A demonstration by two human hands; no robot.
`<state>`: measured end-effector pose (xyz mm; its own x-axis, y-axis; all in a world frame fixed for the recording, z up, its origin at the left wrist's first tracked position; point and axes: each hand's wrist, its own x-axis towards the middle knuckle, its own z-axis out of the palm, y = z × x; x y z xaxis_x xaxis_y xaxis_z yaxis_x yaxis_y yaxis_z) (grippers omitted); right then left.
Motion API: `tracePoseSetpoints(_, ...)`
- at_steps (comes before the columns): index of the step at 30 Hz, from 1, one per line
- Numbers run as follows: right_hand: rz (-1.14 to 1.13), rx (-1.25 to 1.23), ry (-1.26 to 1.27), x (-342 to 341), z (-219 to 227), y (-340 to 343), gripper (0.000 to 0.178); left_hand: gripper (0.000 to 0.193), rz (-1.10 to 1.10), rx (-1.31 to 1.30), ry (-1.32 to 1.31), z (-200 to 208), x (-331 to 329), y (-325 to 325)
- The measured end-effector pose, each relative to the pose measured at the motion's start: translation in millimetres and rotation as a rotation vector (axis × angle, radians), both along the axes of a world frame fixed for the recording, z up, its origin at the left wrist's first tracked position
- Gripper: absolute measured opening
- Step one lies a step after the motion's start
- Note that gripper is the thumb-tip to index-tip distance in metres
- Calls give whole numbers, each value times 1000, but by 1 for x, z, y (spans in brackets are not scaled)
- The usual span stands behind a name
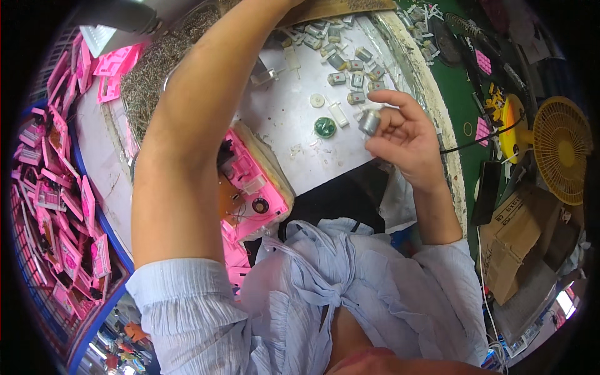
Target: Assembling and soldering components inside a pink plastic toy or electronic device housing.
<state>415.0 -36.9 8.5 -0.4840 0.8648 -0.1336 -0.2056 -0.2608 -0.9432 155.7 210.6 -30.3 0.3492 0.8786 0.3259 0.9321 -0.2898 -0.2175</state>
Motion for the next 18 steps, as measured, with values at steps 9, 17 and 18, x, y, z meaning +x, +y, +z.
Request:
tracePoseSetpoints(9,88,242,-293,-13,-11,3,43,16,-138,119,-606,37,-10,-44)
tracePoseSetpoints(17,248,739,-760,-18,-15,23,35,9,-56,-670,-1364,112,-27,-273)
tracePoseSetpoints(18,264,761,-769,-21,-16,24,35,8,39,-689,-1391,115,-32,-299)
